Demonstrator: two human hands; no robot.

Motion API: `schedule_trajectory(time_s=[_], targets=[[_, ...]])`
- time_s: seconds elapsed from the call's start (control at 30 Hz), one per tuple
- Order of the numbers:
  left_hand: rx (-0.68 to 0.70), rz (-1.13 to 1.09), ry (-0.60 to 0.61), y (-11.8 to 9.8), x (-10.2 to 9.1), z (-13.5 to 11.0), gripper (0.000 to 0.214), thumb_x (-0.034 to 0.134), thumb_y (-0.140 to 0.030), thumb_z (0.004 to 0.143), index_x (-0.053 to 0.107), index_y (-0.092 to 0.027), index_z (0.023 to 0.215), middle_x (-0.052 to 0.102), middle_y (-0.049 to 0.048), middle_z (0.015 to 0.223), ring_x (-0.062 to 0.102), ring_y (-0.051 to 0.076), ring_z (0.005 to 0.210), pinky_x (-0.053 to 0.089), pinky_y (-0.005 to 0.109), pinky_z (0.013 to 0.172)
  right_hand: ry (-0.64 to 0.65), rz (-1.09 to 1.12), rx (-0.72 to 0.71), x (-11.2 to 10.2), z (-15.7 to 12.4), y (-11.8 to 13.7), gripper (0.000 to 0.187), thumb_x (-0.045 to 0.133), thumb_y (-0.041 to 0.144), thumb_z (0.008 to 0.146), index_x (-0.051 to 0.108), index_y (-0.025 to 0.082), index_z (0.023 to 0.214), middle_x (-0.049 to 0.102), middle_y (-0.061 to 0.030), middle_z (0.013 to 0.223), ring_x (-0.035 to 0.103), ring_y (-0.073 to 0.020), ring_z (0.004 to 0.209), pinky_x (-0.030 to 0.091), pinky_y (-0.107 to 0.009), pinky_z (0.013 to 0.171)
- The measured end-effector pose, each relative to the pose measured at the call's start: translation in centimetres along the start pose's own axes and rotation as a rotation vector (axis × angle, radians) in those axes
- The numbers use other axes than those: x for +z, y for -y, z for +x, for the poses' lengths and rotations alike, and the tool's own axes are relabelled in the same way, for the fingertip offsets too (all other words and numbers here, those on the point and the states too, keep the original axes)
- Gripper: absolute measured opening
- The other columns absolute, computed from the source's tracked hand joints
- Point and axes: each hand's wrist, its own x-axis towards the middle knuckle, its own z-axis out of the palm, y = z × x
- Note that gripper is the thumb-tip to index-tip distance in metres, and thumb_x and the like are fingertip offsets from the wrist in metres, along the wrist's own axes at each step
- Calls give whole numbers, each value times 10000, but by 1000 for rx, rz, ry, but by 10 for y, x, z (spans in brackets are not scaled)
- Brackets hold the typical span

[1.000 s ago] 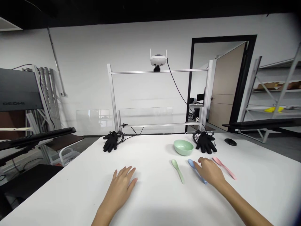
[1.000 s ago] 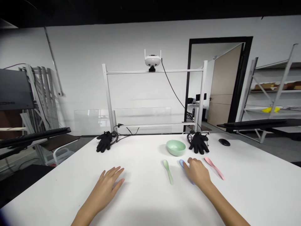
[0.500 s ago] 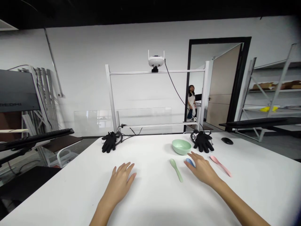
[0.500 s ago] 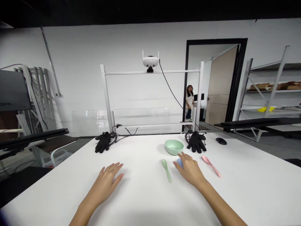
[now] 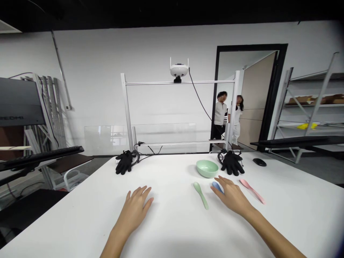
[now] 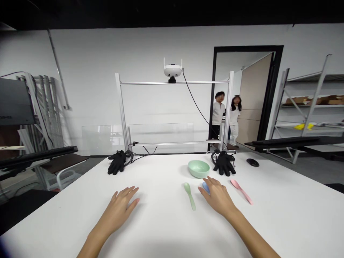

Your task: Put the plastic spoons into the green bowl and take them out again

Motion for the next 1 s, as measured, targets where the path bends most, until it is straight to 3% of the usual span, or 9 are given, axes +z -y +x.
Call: schedule_trajectory(time_s=[0.83, 1.0], targets=[[23, -5, -16, 1, 1, -1, 515, 353, -482, 1042, 543, -273, 1474, 539, 88, 1549, 435, 323, 1465, 285, 602, 1194, 9, 20, -6, -2, -5, 2, 557, 383, 565, 969, 648, 215, 1312, 603, -141, 1446, 522, -332, 1366, 476, -416, 1022], [19, -5, -10, 1, 1, -1, 517, 363, -482, 1042, 543, -268, 1476, 540, 92, 1547, 429, 326, 1468, 280, 605, 1198, 2, 4, 64, -5, 6, -29, 624, 370, 573, 968, 618, 154, 1358, 619, -159, 1427, 575, -321, 1302, 461, -412, 1032]])
